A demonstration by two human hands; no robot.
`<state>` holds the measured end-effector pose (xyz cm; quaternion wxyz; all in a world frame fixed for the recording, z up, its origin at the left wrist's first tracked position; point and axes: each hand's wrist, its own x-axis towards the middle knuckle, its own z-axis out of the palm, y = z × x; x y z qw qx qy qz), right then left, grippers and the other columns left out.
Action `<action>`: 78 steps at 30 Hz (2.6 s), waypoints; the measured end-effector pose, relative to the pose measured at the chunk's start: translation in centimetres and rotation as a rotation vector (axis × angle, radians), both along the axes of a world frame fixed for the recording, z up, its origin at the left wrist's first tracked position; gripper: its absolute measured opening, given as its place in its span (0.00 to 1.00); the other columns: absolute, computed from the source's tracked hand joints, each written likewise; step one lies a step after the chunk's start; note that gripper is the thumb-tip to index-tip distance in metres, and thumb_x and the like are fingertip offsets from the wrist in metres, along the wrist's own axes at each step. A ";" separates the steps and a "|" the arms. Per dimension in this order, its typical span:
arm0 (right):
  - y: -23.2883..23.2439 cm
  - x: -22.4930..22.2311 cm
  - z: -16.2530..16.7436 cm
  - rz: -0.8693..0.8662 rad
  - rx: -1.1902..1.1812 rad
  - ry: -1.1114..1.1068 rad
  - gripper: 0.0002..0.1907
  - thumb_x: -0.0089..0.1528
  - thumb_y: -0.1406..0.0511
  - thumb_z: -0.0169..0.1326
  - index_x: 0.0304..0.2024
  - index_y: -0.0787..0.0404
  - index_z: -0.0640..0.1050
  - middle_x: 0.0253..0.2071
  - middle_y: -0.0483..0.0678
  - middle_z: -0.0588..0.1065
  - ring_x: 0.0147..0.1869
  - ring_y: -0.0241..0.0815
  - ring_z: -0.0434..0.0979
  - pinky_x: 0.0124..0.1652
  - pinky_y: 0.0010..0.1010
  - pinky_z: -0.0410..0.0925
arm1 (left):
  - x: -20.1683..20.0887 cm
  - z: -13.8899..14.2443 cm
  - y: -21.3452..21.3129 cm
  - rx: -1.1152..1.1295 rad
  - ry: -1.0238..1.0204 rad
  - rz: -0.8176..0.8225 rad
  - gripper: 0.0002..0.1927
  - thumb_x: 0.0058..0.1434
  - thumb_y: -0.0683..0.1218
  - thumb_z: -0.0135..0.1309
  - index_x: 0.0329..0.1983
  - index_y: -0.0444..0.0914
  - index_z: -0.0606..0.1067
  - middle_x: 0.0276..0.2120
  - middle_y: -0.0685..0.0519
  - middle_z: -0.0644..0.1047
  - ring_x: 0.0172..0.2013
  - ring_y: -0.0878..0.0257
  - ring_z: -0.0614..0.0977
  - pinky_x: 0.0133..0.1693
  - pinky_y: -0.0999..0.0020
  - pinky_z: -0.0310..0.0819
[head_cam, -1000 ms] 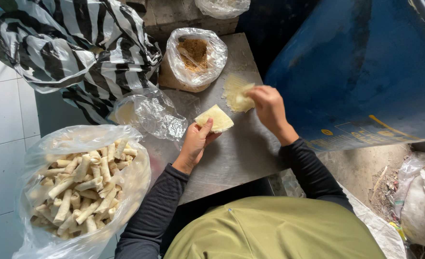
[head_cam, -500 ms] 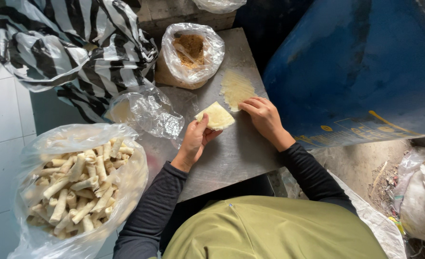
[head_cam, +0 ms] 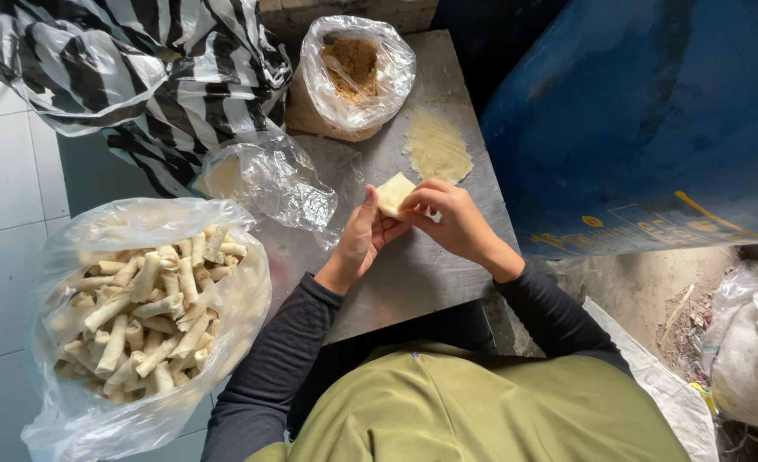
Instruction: The person takes thin square dough sheets one at a time, rolls each sheet tightly by hand into a cylindrical roll, and places the finished roll into a large plastic bag filled with similar rolls. They occasionally reach into a bag of brown powder and press the accumulated rolls flat with a hand.
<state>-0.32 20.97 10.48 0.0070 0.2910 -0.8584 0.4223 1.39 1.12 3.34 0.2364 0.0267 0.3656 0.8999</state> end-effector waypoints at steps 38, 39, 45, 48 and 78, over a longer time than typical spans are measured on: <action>4.6 -2.5 -3.1 -0.138 0.307 0.486 0.11 0.57 0.77 0.53 0.39 0.61 0.80 0.44 0.48 0.80 0.49 0.49 0.80 0.49 0.39 0.70 | -0.4 0.2 -0.3 -0.221 -0.110 0.158 0.18 0.71 0.52 0.51 0.53 0.34 0.76 0.46 0.52 0.81 0.44 0.67 0.82 0.47 0.70 0.81; 4.7 -2.4 -3.1 -0.136 0.311 0.487 0.12 0.56 0.77 0.52 0.39 0.61 0.80 0.44 0.48 0.80 0.48 0.49 0.80 0.48 0.39 0.70 | -0.4 0.1 -0.3 -0.217 -0.106 0.152 0.18 0.71 0.52 0.51 0.53 0.34 0.76 0.46 0.52 0.81 0.44 0.67 0.82 0.47 0.70 0.81; 4.5 -2.0 -2.8 -0.111 0.314 0.483 0.13 0.56 0.77 0.53 0.40 0.61 0.81 0.45 0.48 0.80 0.50 0.48 0.80 0.51 0.38 0.70 | -0.4 -0.1 -0.1 -0.207 -0.096 0.163 0.17 0.71 0.52 0.51 0.53 0.34 0.76 0.47 0.52 0.81 0.45 0.67 0.82 0.48 0.69 0.81; 3.9 -1.7 -1.7 -0.091 0.346 0.451 0.10 0.58 0.75 0.55 0.41 0.59 0.80 0.46 0.47 0.80 0.51 0.47 0.80 0.53 0.38 0.71 | -0.4 0.1 -0.1 -0.206 -0.063 0.145 0.21 0.71 0.53 0.50 0.56 0.32 0.74 0.49 0.50 0.80 0.47 0.66 0.82 0.51 0.66 0.80; 1.9 -2.3 -3.3 -0.002 -0.544 -0.766 0.07 0.69 0.68 0.56 0.45 0.67 0.80 0.37 0.44 0.78 0.41 0.30 0.76 0.43 0.23 0.70 | -0.3 -2.0 0.9 -0.303 0.133 0.048 0.19 0.67 0.45 0.57 0.58 0.33 0.74 0.50 0.53 0.80 0.48 0.69 0.82 0.49 0.72 0.80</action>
